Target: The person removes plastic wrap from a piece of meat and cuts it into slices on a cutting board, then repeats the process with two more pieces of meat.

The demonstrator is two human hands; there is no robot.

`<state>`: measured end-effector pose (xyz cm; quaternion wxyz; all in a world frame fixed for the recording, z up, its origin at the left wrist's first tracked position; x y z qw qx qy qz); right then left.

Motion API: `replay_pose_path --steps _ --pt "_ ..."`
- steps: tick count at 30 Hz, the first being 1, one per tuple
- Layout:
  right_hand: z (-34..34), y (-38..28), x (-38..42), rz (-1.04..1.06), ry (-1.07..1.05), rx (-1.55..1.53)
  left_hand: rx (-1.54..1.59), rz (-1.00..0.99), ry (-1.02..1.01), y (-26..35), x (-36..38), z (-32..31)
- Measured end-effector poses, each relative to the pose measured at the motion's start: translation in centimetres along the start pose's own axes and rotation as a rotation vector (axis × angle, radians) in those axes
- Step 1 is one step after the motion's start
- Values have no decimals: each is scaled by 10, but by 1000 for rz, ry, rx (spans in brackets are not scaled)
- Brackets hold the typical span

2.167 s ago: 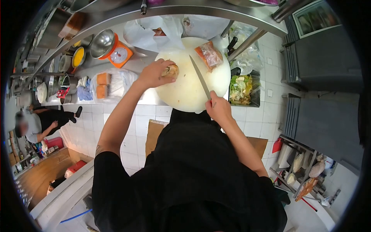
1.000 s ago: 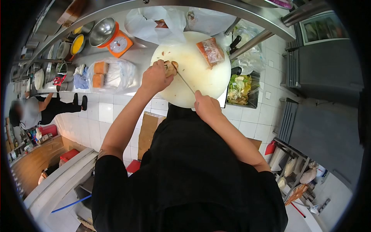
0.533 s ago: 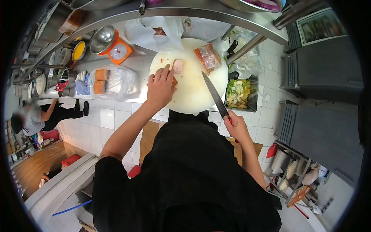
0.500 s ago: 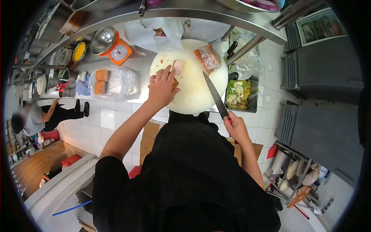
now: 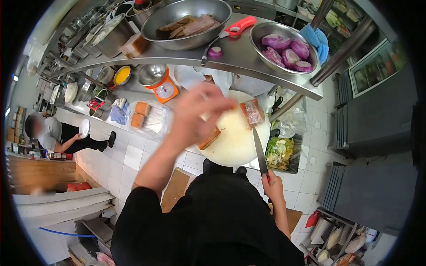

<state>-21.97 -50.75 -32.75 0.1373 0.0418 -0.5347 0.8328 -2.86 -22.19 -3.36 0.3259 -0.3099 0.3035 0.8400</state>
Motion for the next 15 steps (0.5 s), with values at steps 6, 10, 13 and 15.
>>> replay_pose_path --steps 6,10,13,15 --pt "-16 -34 -10 109 -126 118 -449 -167 238 -39 -131 79" --pt "-32 -38 -23 156 -166 171 -286 -171 204 -33 -73 74" --pt "-40 -28 -23 138 -160 195 72 46 -363 -48 25 -12" --pt "-43 -21 -20 99 -193 232 -38 -249 -631 -59 88 -71"
Point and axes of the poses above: each hand's wrist, its own x-axis away from the middle knuckle, its own z-axis out of the back of the hand, y = z × x, the point moved 7 cm from there along -x, towards the middle knuckle, and after that the axes turned 14 degrees about -x, right-handed, at the moved point
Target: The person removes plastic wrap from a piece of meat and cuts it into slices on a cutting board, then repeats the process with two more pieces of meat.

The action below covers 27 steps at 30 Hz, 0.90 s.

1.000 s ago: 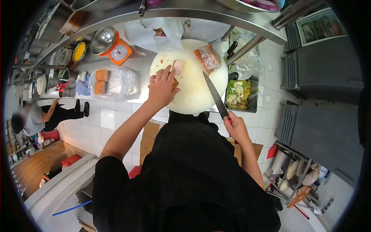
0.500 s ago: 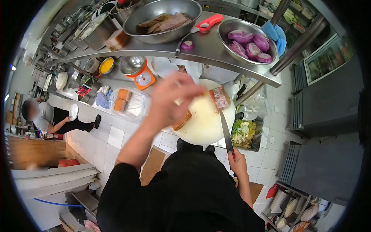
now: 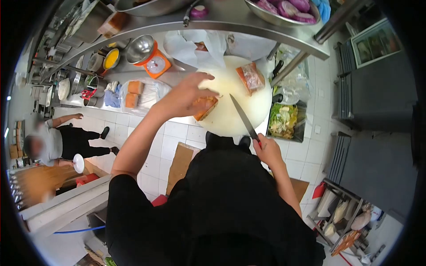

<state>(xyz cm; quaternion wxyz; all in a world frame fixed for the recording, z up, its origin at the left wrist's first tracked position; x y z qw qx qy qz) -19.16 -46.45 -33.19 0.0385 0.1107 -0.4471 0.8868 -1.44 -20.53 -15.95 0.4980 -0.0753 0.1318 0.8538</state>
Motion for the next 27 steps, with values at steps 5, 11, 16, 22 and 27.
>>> replay_pose_path --steps 5,11,16,22,27 --pt "8 -10 -2 -31 -20 21 -105 -75 -335 -4 28 -116" --pt "5 -27 -7 -15 45 -58 -74 404 -406 -88 61 -127" --pt "-2 -41 -12 -24 -12 -24 -26 273 -410 -75 83 -81" --pt "-11 -37 -30 -37 2 -29 -45 499 -22 -63 78 -117" --pt "-5 -67 -42 -47 -64 142 32 703 155 -57 92 -113"
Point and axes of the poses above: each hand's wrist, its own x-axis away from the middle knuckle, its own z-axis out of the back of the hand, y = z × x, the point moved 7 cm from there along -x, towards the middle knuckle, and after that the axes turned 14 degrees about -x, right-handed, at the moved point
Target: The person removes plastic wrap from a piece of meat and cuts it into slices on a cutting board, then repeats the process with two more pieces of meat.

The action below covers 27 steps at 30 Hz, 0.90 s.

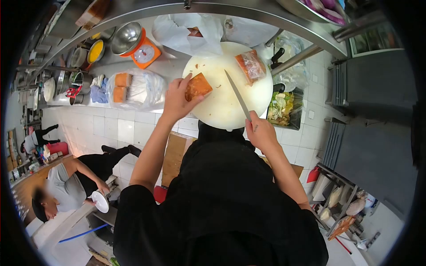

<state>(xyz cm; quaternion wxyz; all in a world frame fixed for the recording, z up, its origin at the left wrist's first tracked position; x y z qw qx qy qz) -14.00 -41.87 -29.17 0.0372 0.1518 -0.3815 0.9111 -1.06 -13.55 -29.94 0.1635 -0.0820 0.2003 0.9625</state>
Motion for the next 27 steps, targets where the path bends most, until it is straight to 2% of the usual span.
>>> replay_pose_path --steps 1,2,4,5,7,8,13,27 --pt "3 -12 -3 4 -9 7 190 26 -25 -11 0 3" --pt "7 -28 -5 37 -3 22 191 36 -24 -20 -1 9" --pt "15 -61 -9 69 0 38 117 -26 180 -25 -10 38" --pt "17 -81 -11 100 -25 66 120 -22 179 -25 -11 39" --pt "15 -101 -14 123 -52 96 170 -324 107 0 -11 34" --pt "11 -107 -15 143 -77 119 189 -392 71 11 -12 27" --pt "1 -119 -9 83 -146 154 201 -435 51 14 -11 3" --pt "13 -152 -10 -40 -217 133 192 -411 86 7 -14 -8"
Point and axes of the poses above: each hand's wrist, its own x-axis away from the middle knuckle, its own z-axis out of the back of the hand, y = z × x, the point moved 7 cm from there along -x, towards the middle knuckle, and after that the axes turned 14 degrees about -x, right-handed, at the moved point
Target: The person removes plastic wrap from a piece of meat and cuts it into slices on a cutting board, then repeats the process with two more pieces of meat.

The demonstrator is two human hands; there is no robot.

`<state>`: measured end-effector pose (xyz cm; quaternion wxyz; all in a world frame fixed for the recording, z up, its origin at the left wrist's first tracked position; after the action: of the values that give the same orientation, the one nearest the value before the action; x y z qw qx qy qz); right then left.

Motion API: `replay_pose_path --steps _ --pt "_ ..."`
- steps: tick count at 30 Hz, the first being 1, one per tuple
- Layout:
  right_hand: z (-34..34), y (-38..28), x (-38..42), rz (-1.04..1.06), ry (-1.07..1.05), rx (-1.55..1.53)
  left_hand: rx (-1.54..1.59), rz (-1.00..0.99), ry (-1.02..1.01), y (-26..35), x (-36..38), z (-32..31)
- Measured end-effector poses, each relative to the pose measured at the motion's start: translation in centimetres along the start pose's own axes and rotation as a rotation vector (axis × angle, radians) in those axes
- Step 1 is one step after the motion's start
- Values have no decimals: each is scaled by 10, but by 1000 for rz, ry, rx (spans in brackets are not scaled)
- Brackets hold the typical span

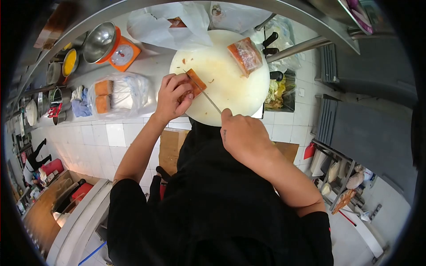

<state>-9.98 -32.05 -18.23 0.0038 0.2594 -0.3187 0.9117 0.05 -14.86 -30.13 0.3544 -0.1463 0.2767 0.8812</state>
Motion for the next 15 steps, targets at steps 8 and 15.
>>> replay_pose_path --steps 8,15 --pt "-13 -8 -74 56 -52 -18 54 17 19 -3 1 -3" --pt "-28 18 -45 -93 -109 -28 75 -4 56 -4 3 -4"
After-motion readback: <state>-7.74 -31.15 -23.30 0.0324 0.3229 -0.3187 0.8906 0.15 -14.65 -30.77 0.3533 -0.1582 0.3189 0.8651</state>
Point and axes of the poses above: each hand's wrist, its own x-axis away from the middle knuckle, its own z-axis out of the back of the hand, y = z × x, the point moved 7 cm from there along -x, towards the middle knuckle, and after that the axes turned 14 degrees about -x, right-handed, at the moved point
